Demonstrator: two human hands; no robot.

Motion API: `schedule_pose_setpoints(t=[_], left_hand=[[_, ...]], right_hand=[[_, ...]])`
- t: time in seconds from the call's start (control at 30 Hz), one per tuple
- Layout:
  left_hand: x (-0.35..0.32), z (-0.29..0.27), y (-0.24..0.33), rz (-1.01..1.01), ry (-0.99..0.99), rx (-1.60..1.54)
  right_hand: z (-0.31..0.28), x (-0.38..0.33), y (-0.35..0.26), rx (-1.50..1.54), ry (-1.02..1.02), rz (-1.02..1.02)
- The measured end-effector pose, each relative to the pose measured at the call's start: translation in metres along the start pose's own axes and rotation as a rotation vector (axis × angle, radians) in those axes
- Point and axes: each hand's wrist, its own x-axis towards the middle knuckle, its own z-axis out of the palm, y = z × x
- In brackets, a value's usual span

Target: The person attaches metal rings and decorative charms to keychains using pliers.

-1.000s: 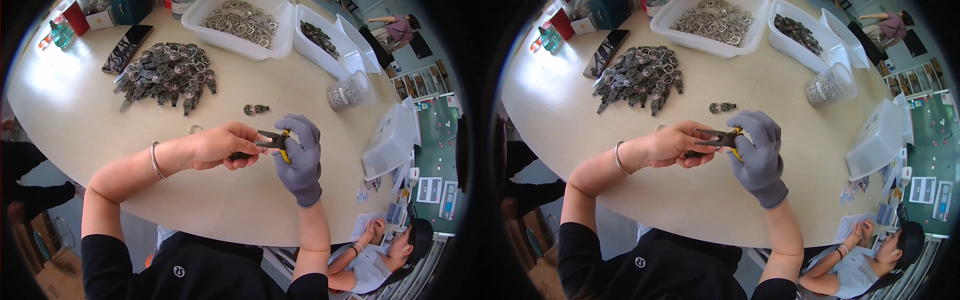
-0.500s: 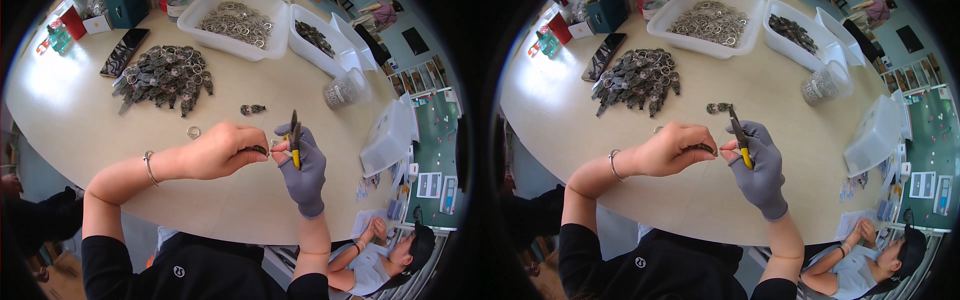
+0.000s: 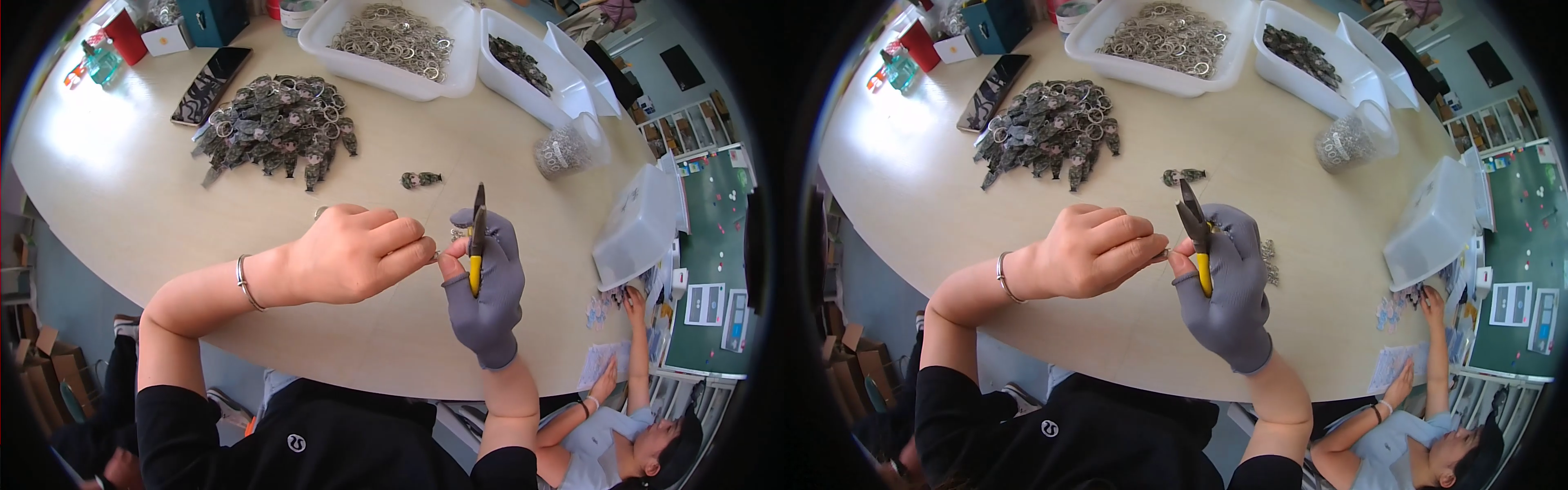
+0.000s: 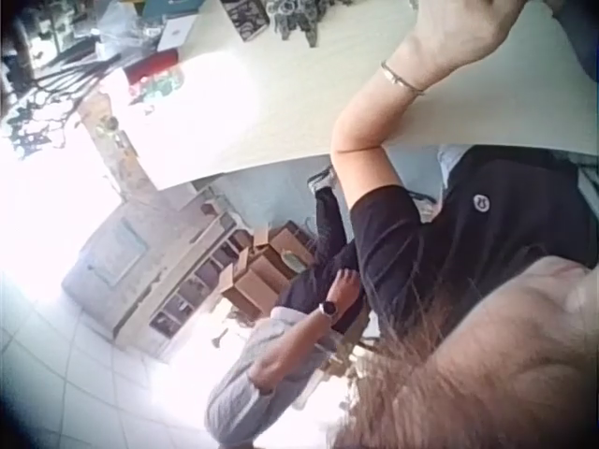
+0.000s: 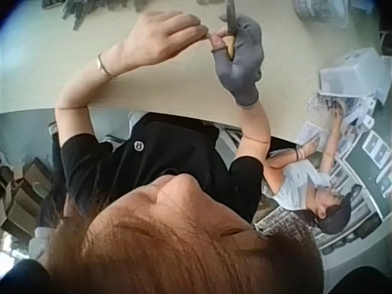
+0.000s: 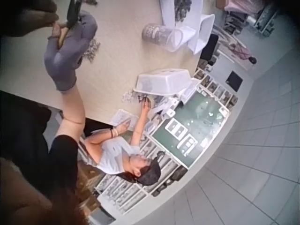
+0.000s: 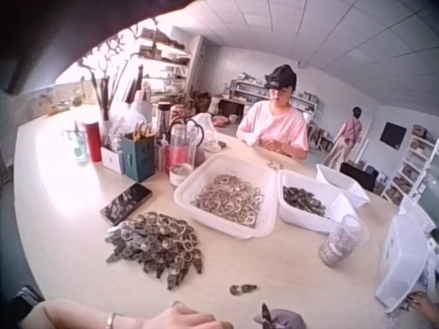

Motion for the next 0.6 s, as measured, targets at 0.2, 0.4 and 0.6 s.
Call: schedule_pose_setpoints(t=[0.2,0.4,0.6], left_hand=[[-0.015,-0.017,-0.011,-0.066,0.064,-0.065],[-0.032,-0.044,-0.042,-0.435,0.434,-0.154],[-0.030,-0.046,-0.049,-0.449,0.563,-0.215]], right_hand=[[0.018,0.005,-0.006,0.082,0.073,0.093],[0.059,0.035,0.037,-0.200,-0.153,0.005],[0.100,0.063,0.036,-0.274,-0.348,-0.155]])
